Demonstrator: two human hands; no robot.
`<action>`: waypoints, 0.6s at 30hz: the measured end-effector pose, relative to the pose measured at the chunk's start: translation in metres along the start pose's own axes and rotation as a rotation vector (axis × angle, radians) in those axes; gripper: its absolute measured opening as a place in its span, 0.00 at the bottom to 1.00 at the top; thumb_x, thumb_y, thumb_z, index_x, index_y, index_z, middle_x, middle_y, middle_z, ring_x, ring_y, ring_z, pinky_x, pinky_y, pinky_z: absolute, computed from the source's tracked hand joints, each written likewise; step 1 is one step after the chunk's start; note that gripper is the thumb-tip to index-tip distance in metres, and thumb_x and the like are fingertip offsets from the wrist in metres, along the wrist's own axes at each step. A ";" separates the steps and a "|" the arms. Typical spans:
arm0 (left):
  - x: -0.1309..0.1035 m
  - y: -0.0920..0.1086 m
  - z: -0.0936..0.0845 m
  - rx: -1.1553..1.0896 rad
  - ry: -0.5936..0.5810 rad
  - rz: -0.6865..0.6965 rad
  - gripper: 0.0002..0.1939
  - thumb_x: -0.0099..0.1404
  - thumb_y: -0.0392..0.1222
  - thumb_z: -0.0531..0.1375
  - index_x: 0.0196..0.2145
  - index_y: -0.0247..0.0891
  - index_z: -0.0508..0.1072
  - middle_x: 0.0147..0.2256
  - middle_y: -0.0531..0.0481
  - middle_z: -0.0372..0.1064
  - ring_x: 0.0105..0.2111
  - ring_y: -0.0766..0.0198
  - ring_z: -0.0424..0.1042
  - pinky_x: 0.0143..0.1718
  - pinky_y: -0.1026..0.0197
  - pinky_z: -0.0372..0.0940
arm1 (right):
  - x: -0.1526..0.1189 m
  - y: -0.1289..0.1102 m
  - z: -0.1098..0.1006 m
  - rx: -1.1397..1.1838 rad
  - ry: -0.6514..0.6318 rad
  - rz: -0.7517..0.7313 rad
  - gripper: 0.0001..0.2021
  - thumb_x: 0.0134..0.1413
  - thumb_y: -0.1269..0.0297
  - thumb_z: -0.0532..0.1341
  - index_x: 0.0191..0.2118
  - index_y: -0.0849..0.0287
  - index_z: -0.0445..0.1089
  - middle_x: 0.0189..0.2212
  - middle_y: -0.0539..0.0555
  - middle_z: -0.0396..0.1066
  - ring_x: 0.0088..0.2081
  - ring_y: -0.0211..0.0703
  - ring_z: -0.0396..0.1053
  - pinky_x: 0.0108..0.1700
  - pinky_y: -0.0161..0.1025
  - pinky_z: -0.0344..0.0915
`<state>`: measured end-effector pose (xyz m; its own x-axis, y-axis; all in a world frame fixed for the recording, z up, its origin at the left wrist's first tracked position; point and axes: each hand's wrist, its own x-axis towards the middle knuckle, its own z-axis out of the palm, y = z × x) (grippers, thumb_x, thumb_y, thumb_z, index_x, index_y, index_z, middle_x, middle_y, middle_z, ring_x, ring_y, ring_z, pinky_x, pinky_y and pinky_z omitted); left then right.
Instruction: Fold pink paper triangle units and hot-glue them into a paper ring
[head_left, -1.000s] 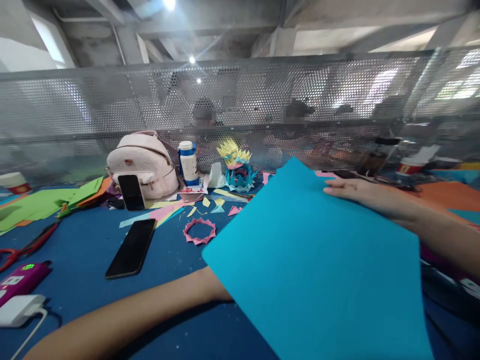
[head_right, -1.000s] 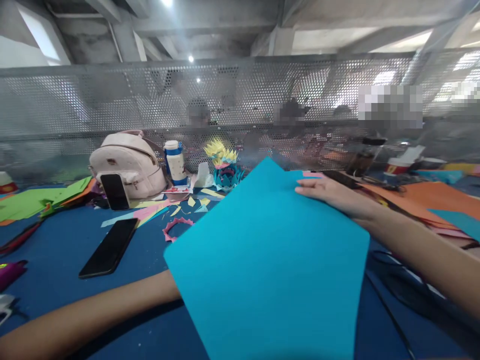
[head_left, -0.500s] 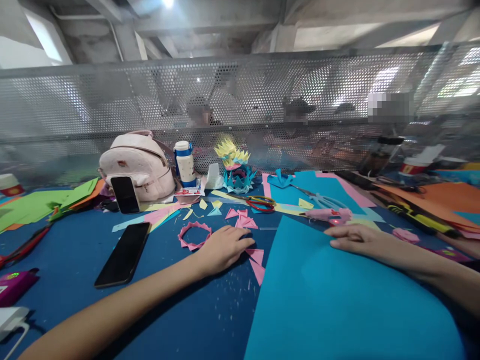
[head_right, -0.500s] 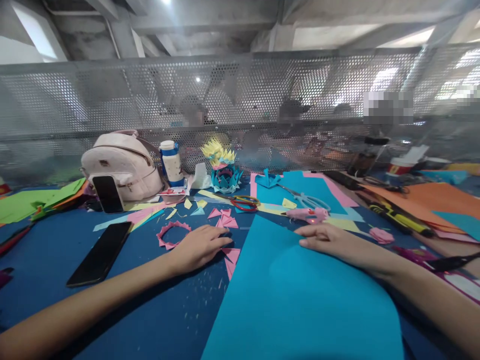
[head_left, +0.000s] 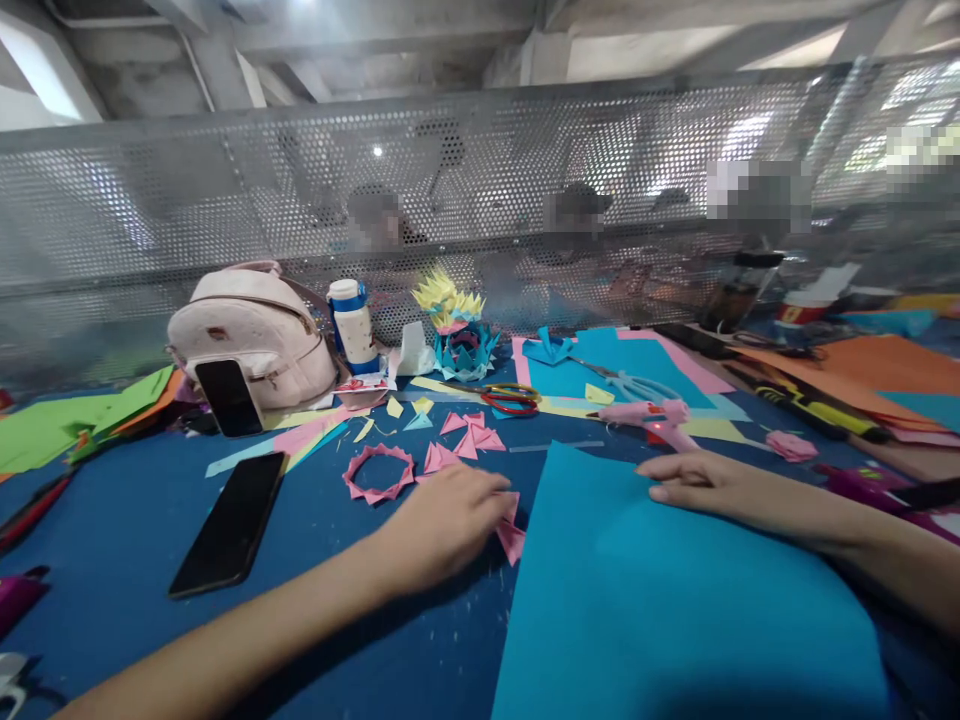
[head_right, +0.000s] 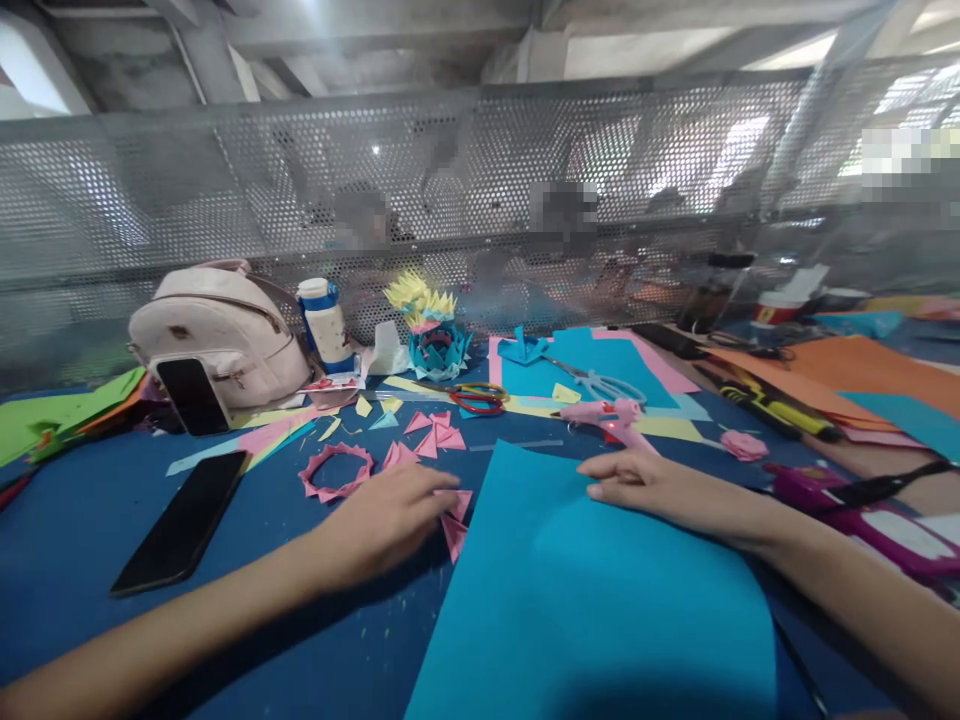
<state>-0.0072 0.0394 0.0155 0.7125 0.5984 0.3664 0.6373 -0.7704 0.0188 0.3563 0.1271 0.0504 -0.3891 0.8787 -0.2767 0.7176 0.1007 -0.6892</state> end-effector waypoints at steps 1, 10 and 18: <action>-0.001 0.011 0.000 -0.012 -0.007 0.051 0.16 0.74 0.35 0.48 0.56 0.34 0.66 0.57 0.39 0.67 0.55 0.56 0.67 0.56 0.52 0.63 | -0.001 0.003 -0.001 -0.003 -0.013 0.004 0.24 0.43 0.42 0.68 0.47 0.44 0.78 0.52 0.50 0.74 0.54 0.60 0.71 0.50 0.39 0.74; 0.011 0.023 0.013 -0.135 -0.197 0.183 0.19 0.74 0.43 0.50 0.58 0.35 0.64 0.67 0.38 0.52 0.65 0.52 0.55 0.65 0.46 0.53 | -0.015 0.008 -0.007 -0.035 0.015 0.045 0.28 0.40 0.39 0.68 0.48 0.46 0.78 0.53 0.52 0.73 0.56 0.63 0.68 0.56 0.44 0.69; 0.024 -0.010 0.026 0.014 -0.137 0.138 0.18 0.75 0.37 0.47 0.59 0.37 0.65 0.62 0.39 0.61 0.61 0.54 0.62 0.62 0.46 0.56 | -0.016 0.001 -0.006 0.062 0.025 0.061 0.26 0.36 0.37 0.66 0.41 0.45 0.79 0.37 0.51 0.80 0.44 0.63 0.76 0.42 0.46 0.78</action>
<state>0.0113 0.0669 -0.0001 0.8259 0.5126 0.2349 0.5344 -0.8445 -0.0362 0.3670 0.1158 0.0581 -0.3307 0.8935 -0.3037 0.7020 0.0178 -0.7120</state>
